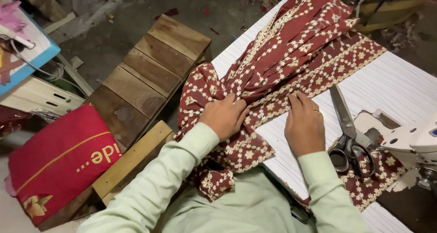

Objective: The person uses shears to cut a piece of maroon fabric with a white floral pattern on a white table. After cutting, the person folds the fabric and places it on a wooden crate to the left.

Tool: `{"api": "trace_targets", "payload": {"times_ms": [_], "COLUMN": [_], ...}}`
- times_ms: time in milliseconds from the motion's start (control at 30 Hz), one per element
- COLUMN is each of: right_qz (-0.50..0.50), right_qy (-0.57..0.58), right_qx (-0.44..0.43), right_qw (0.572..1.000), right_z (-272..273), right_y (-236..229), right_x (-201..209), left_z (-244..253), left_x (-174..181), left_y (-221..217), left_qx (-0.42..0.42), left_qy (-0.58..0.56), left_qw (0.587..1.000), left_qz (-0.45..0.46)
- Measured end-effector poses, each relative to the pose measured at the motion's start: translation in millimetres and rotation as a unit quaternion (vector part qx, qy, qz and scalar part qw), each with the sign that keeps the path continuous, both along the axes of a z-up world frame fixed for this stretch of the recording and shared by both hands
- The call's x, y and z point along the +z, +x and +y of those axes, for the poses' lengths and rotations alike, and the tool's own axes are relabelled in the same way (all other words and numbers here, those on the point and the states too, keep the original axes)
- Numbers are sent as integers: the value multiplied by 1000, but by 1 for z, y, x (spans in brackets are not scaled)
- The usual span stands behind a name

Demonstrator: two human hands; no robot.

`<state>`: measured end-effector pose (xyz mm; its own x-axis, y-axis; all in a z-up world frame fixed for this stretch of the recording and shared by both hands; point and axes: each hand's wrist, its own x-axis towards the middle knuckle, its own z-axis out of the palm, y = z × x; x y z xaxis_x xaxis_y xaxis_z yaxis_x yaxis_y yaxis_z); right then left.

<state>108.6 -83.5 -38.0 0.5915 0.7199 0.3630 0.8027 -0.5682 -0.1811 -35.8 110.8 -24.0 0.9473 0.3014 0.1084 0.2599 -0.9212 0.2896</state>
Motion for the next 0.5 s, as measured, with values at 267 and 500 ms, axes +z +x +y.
{"api": "trace_targets", "payload": {"times_ms": [267,500], "right_qz": [-146,-96], "right_qy": [83,43], "right_qx": [4,-71], "right_qw": [986,992], "right_z": [11,5], "right_y": [60,68], "right_x": [-58,-46], "left_z": [-2,-8], "left_x": [20,26], "left_y": [-118,-160], "left_qx": [8,34], "left_qy": [-60,-99], "left_qw": [994,963], "left_qz": [94,248]}}
